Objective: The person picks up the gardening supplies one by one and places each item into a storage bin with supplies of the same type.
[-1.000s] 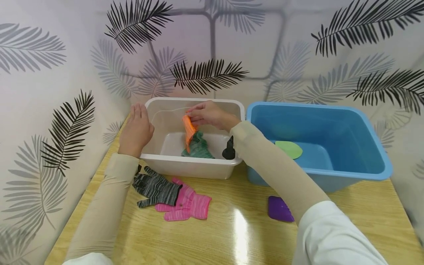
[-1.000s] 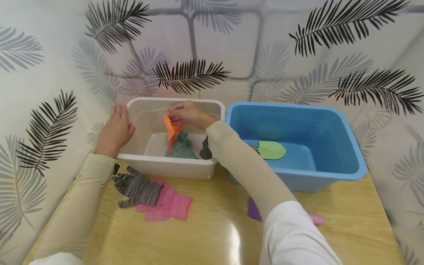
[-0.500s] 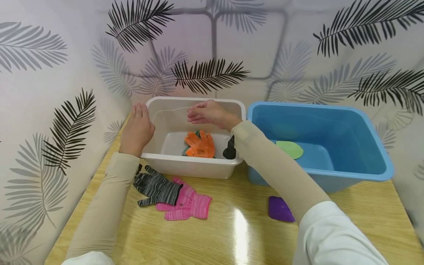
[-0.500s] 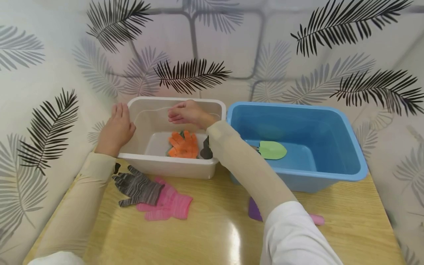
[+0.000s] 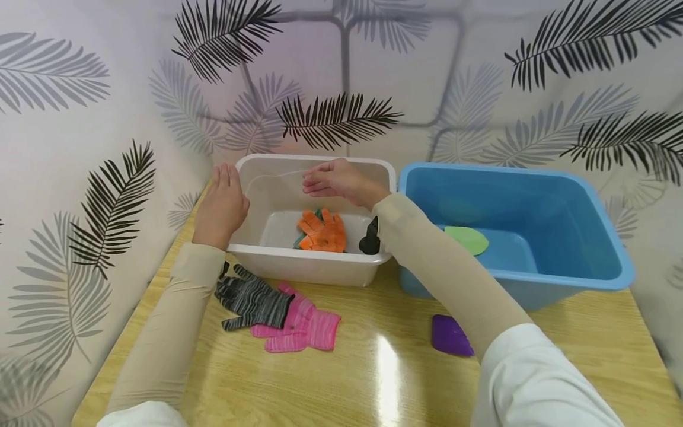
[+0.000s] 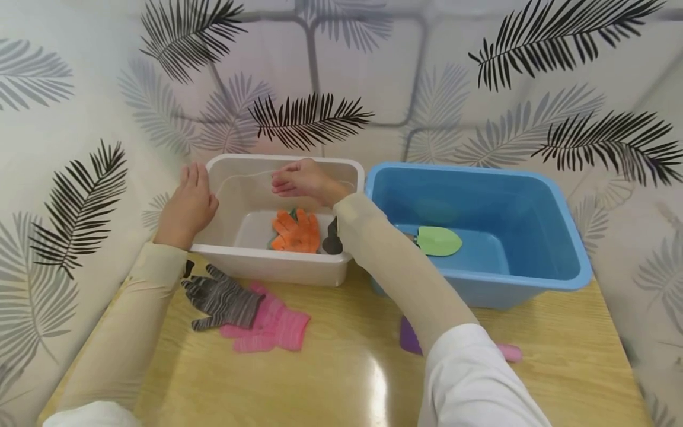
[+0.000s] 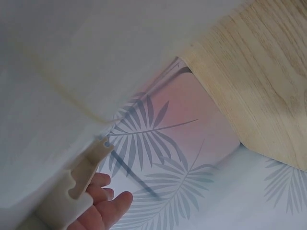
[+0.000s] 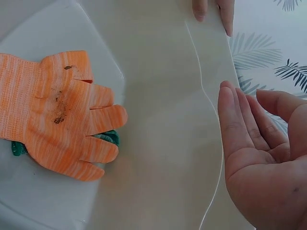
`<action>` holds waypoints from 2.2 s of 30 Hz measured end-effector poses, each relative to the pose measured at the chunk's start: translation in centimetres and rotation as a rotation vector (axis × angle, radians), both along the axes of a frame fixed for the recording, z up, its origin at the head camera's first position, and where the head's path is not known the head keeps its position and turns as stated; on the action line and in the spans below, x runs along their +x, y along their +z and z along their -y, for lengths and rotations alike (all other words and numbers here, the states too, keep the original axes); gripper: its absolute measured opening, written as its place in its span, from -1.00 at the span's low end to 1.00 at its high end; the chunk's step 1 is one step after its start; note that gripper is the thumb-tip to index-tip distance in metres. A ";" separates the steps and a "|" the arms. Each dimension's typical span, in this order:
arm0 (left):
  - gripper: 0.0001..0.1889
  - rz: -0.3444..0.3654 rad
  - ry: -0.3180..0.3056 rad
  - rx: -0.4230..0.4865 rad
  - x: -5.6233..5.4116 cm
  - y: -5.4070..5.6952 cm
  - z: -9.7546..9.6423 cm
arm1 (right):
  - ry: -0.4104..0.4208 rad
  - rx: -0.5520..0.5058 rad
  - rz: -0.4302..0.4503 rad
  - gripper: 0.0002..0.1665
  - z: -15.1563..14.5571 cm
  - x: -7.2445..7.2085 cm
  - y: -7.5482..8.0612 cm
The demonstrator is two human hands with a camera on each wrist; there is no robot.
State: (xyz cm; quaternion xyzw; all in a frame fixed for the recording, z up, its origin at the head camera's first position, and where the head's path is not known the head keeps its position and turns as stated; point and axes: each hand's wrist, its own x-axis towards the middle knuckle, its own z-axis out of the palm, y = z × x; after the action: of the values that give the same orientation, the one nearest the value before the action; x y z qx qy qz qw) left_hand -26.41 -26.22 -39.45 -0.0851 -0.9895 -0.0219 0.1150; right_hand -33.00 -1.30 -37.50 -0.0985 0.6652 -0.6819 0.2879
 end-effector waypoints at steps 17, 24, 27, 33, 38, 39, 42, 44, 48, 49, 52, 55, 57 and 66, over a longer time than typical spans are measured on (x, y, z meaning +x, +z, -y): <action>-0.40 -0.050 -0.032 0.000 0.2 0.0 0.0 | 0.065 -0.102 -0.020 -0.64 -0.4 0.8 3.0; -0.38 -0.046 -0.035 0.004 0.1 -0.1 0.2 | 0.155 -0.064 -0.125 -0.62 -0.9 4.3 7.4; -0.38 -0.039 -0.035 0.002 0.0 0.0 -0.1 | 0.178 -0.027 -0.173 -0.67 -1.5 6.3 8.7; -0.37 -0.006 -0.028 0.008 -0.2 -0.1 -0.2 | 0.207 0.010 -0.263 -0.72 -3.1 11.0 9.2; -0.38 -0.019 -0.025 0.015 0.1 0.2 -0.3 | 0.259 0.050 -0.369 -0.71 -4.5 14.1 7.4; -0.38 -0.024 -0.026 0.017 0.1 0.2 -0.3 | 0.263 0.065 -0.393 -0.72 -4.8 14.5 7.0; -0.39 -0.031 -0.023 0.022 0.2 0.2 -0.2 | 0.265 0.129 -0.477 -0.73 -5.5 15.8 5.8; -0.40 -0.035 -0.024 0.022 0.2 0.0 -0.1 | 0.263 0.171 -0.507 -0.73 -5.8 16.4 4.9; -0.39 -0.047 -0.029 0.022 0.0 -0.4 0.1 | 0.276 0.234 -0.520 -0.73 -6.5 17.6 3.0; -0.39 -0.050 -0.031 0.020 0.0 -0.5 0.2 | 0.283 0.244 -0.522 -0.73 -6.7 17.9 2.5; -0.40 -0.057 -0.031 0.012 0.0 -0.6 0.3 | 0.303 0.272 -0.521 -0.73 -7.0 18.6 0.9; -0.39 -0.053 -0.023 0.014 0.0 -0.5 0.2 | 0.310 0.319 -0.534 -0.73 -7.3 19.0 -0.8; -0.38 -0.042 -0.022 0.019 -0.1 -0.5 0.2 | 0.303 0.344 -0.509 -0.73 -7.4 19.2 -2.1; -0.36 -0.010 -0.010 0.007 -0.1 -0.3 0.1 | 0.268 0.388 -0.401 -0.73 -7.3 19.2 -9.1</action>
State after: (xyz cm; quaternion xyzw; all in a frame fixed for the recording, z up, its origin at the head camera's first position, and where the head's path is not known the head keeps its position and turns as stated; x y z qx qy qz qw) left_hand -26.49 -26.33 -39.76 -0.0898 -0.9884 -0.0253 0.1201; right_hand -13.81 5.99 -46.65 -0.2613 0.8075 -0.4650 0.2517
